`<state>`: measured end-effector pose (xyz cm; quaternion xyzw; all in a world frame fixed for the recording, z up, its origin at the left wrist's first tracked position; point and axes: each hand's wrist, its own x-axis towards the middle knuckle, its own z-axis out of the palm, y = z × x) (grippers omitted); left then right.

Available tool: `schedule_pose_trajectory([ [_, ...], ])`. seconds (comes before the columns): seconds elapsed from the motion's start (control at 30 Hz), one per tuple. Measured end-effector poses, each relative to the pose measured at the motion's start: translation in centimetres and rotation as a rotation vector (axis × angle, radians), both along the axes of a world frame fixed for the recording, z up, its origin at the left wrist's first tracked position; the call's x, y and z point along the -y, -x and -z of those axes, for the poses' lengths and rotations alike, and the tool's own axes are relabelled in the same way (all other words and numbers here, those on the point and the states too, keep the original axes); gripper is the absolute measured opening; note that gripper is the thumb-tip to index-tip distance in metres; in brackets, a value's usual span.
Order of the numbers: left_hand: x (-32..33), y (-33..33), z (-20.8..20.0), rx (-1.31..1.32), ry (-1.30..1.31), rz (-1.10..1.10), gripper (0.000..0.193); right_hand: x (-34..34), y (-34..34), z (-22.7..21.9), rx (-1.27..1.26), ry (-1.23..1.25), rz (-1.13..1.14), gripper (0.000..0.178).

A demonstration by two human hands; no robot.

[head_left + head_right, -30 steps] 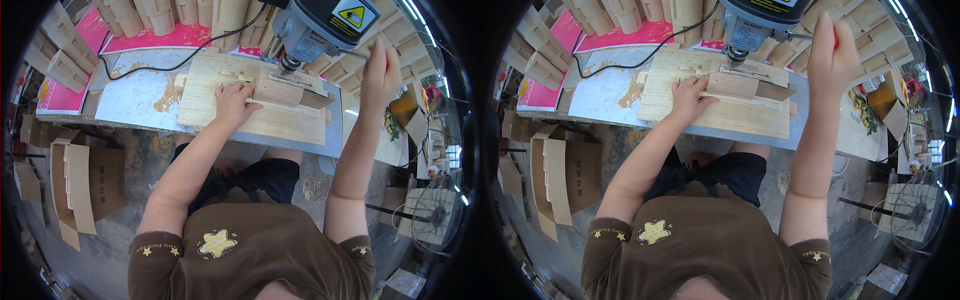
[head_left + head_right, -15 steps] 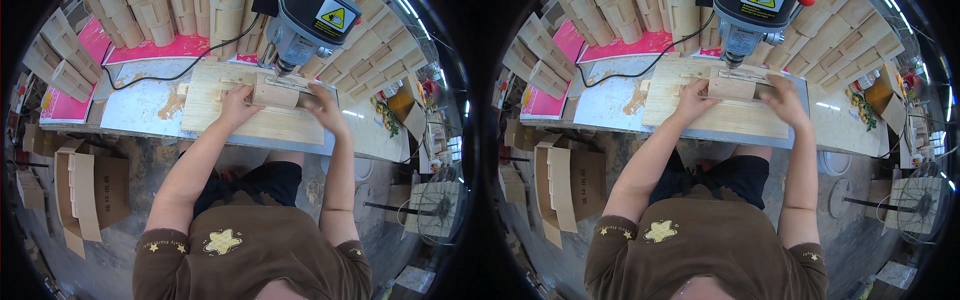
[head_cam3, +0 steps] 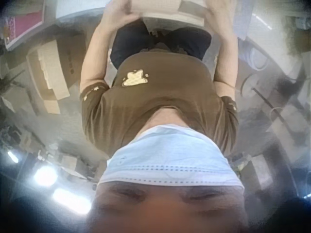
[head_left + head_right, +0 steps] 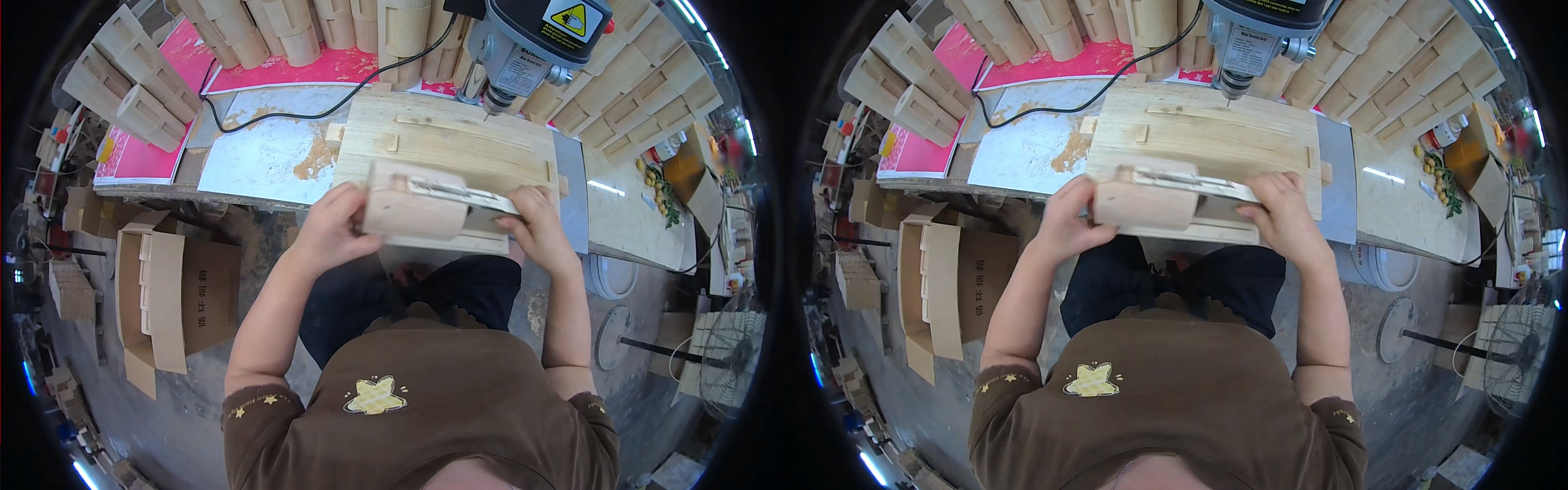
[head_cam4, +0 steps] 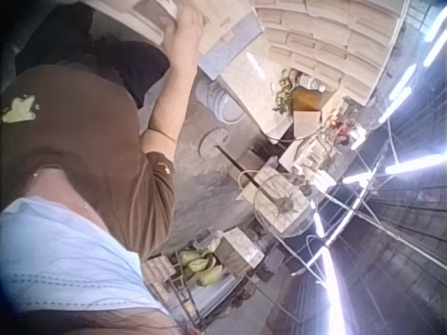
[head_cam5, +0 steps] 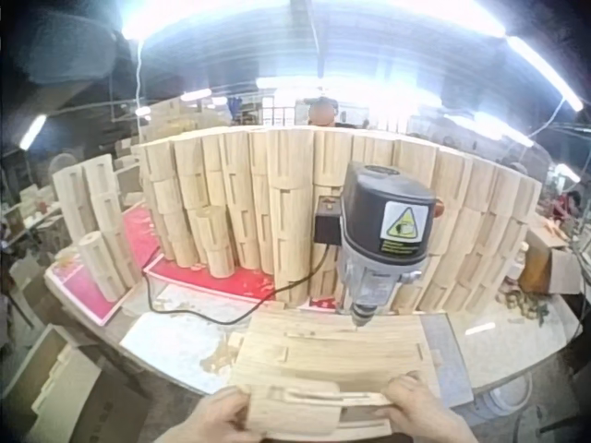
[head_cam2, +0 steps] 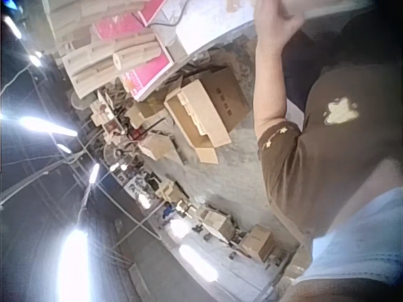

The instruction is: Drilling holes into cylindrical wooden blocks using a drill press.

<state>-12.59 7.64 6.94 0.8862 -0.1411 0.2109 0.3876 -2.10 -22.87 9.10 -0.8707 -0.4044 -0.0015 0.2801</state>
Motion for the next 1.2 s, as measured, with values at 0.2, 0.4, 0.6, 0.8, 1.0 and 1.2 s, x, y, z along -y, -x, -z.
schedule_pose_trajectory([
  [0.2, -4.6, 5.0, -1.2, -0.316, 0.704, -0.328, 0.022, 5.2, 1.5, -2.7, -0.055, -0.02, 0.197, 0.022],
  [0.4, -2.8, 2.5, -2.1, -0.596, 1.04, -0.42, 0.027, 3.3, 1.7, -2.3, -0.084, -0.202, 0.077, 0.022],
  [0.6, -1.2, 0.3, -1.6, -0.738, 0.947, -0.4, 0.028, 2.6, -0.4, -0.7, -0.166, -0.275, 0.129, 0.022],
  [0.8, 1.0, -1.1, -0.2, -0.759, 1.04, -0.303, 0.031, 3.0, -1.5, 2.4, -0.33, -0.34, 0.103, 0.023],
  [1.0, 4.2, -3.2, 1.9, -0.836, 1.074, -0.054, 0.032, 1.5, -1.9, 1.9, -0.427, -0.285, 0.11, 0.022],
  [1.2, 6.5, -3.5, 3.0, -0.462, 1.07, -0.015, 0.048, 2.7, -2.1, 2.9, -0.172, -0.295, 0.254, 0.029],
])
